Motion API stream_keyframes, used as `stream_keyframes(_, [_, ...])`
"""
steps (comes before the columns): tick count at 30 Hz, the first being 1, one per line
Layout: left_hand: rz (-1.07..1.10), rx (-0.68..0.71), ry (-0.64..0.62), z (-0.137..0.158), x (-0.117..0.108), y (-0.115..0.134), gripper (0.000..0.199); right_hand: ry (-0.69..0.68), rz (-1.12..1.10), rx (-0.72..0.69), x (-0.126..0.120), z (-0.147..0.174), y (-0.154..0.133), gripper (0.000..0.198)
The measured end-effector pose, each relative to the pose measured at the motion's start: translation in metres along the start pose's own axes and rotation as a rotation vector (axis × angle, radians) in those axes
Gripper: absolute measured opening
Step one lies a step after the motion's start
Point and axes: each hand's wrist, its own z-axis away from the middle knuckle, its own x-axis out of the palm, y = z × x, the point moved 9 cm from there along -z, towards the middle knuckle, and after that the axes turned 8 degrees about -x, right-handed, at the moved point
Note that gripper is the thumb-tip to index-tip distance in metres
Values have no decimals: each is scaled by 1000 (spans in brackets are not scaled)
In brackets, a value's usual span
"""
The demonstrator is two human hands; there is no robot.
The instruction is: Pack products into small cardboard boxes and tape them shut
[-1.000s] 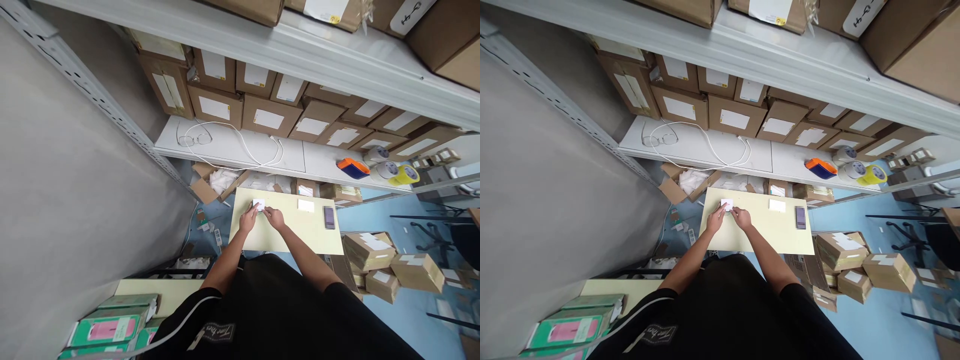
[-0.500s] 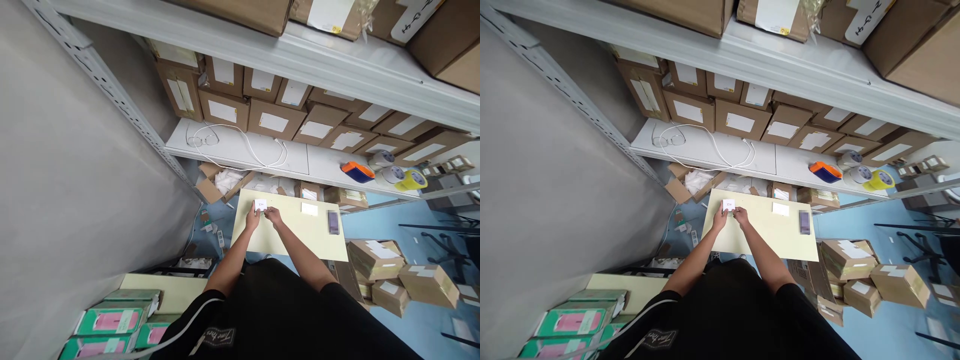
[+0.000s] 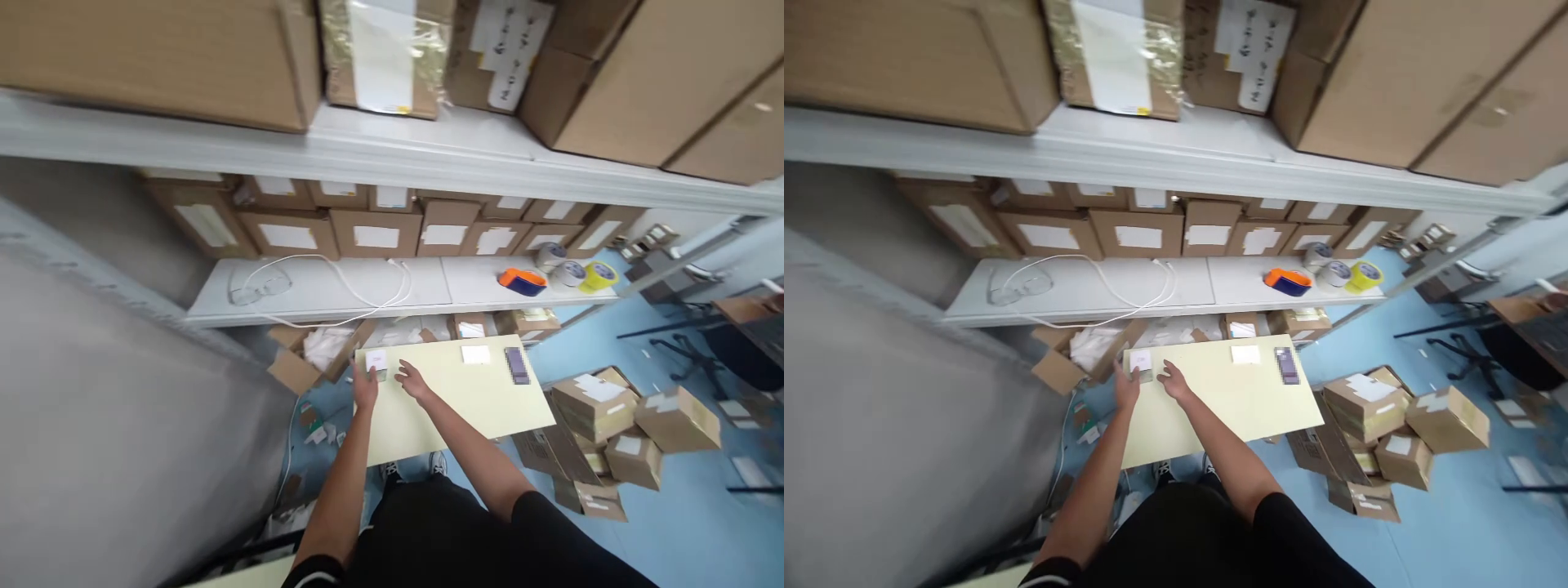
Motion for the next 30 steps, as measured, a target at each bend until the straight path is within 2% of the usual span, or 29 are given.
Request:
stream_keyframes(2, [-40, 132, 166, 10, -17, 20, 86, 40, 7, -115, -40, 4, -17, 65])
stream_keyframes(5, [-54, 364, 215, 37, -19, 61, 71, 208, 107, -338, -137, 12, -65, 63])
stream_keyframes(7, [-44, 434, 153, 59, -7, 82, 60, 341, 243, -461, -213, 17, -108, 63])
stream_keyframes(10, [-12, 414, -35, 95, 22, 100, 56, 506, 504, -612, -319, 15, -183, 65])
stream_keyframes(12, [4, 392, -157, 121, 41, 105, 55, 526, 682, -674, -369, 1, -228, 65])
stream_keyframes(14, [-3, 388, -231, 144, 54, 107, 53, 515, 824, -689, -402, -20, -261, 66])
stream_keyframes(17, [-27, 363, -246, 166, 60, 104, 48, 430, 1005, -609, -422, -57, -279, 60])
stream_keyframes(21, [-57, 280, -193, 176, 53, 97, 46, 393, 1157, -444, -420, -81, -273, 35])
stream_keyframes(25, [-54, 285, -124, 182, 41, 109, 45, 345, 1170, -556, -386, -66, -278, 31])
stream_keyframes(30, [-30, 309, -80, 196, 42, 137, 44, 277, 1132, -786, -336, -18, -274, 26])
